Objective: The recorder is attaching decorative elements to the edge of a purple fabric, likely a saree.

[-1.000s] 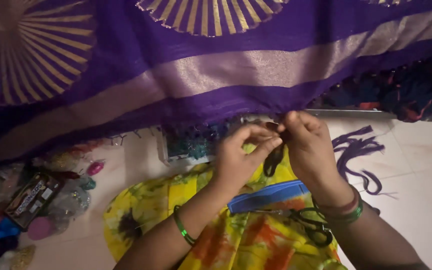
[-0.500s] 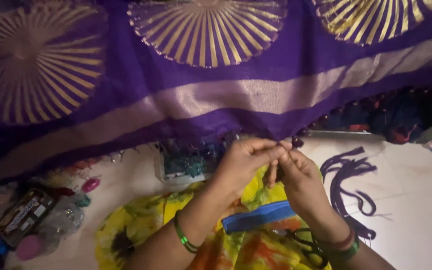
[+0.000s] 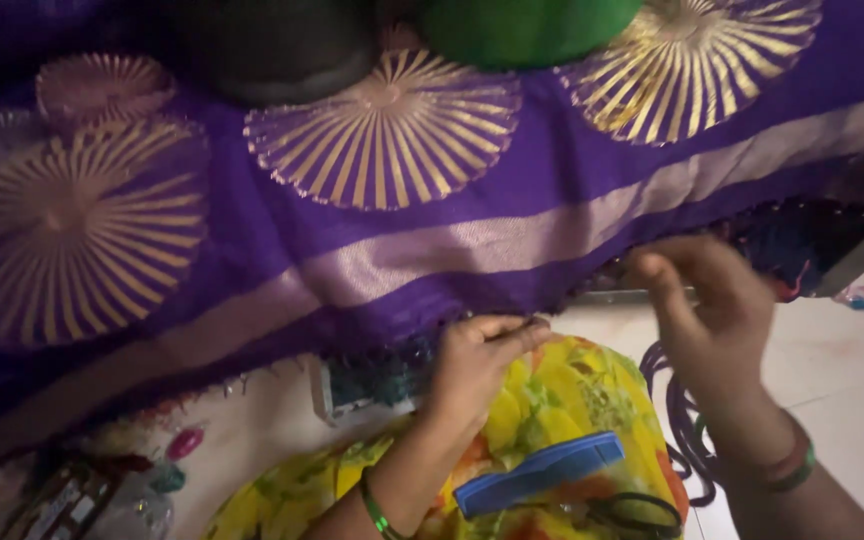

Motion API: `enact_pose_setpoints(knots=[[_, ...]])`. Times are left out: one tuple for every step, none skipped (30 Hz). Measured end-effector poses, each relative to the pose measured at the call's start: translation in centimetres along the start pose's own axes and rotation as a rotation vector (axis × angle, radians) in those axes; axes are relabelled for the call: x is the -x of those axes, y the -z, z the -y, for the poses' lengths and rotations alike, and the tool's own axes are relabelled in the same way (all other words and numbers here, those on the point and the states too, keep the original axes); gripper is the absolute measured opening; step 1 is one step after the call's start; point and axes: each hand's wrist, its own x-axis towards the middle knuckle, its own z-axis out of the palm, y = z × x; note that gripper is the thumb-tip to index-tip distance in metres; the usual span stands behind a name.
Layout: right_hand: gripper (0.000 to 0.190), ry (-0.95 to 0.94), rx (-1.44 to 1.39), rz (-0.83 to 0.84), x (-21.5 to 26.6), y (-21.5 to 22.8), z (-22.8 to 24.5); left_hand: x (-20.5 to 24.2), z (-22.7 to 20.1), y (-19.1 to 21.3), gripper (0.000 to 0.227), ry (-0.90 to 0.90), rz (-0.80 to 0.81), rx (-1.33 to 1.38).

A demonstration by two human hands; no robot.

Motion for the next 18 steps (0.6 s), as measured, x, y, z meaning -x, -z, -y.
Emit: enact_pose_setpoints(knots=[[0.008, -0.042, -0.122, -0.054, -1.2, 0.5, 1.0, 0.1, -0.4, -0.2, 0.019, -0.017, -0.016, -0.022], [0.009, -0.082, -0.245, -0.108, -2.4, 1.0, 1.9, 0.1, -0.8, -0.3, 0.02, -0.035, -0.032, -0.044], [0.009, -0.079, -0.24, -0.123, -3.5, 1.2, 2.8, 0.1, -0.9, -0.5, 0.02, -0.04, -0.018, -0.049], [0.009, -0.062, -0.279, -0.168, -4.6, 1.3, 3.6, 0.0, -1.0, -0.7, 0.021, -0.046, -0.087, -0.128], [0.01, -0.048, -0.318, -0.209, -5.6, 1.5, 4.5, 0.2, -0.9, -0.8, 0.023, -0.049, -0.159, -0.205], [0.01, -0.048, -0.313, -0.219, -6.3, 1.5, 4.4, 0.0, -0.5, -0.8, 0.023, -0.05, -0.149, -0.208], [0.01, 0.086, -0.117, -0.201, -7.0, 1.5, 4.4, -0.1, 0.0, -0.7, 0.024, -0.044, -0.138, -0.174], [0.011, 0.217, 0.08, -0.177, -7.6, 1.5, 4.3, -0.2, 0.5, -0.7, 0.027, -0.037, -0.128, -0.14], [0.011, 0.215, 0.083, -0.179, -8.4, 1.0, 4.5, -0.3, 0.7, -0.6, 0.027, -0.037, -0.124, -0.141], [0.014, 0.236, 0.122, -0.141, -9.2, 0.4, 4.8, -0.5, 1.0, -0.6, 0.026, -0.053, -0.111, -0.126], [0.018, 0.258, 0.159, -0.102, -10.0, -0.2, 5.1, -0.6, 1.3, -0.5, 0.026, -0.071, -0.101, -0.11], [0.018, 0.26, 0.16, -0.103, -10.3, -0.6, 5.1, -0.6, 1.0, -0.5, 0.026, -0.073, -0.1, -0.109], [0.02, 0.384, 0.278, -0.149, -10.5, -0.9, 5.1, -0.5, 0.7, -0.6, 0.025, -0.086, -0.083, -0.096], [0.023, 0.509, 0.397, -0.195, -10.7, -1.3, 5.2, -0.4, 0.5, -0.7, 0.025, -0.1, -0.066, -0.082], [0.023, 0.514, 0.396, -0.194, -9.7, -1.4, 4.3, -0.4, 0.4, -0.7, 0.025, -0.104, -0.068, -0.08], [0.021, 0.504, 0.376, -0.215, -8.7, -1.6, 3.4, -0.5, 0.3, -0.7, 0.023, -0.101, -0.083, -0.093], [0.02, 0.494, 0.354, -0.234, -7.6, -1.7, 2.4, -0.4, 0.3, -0.7, 0.022, -0.097, -0.1, -0.105], [0.02, 0.498, 0.352, -0.232, -6.6, -1.8, 2.6, -0.5, 0.6, -0.5, 0.022, -0.099, -0.104, -0.103]])
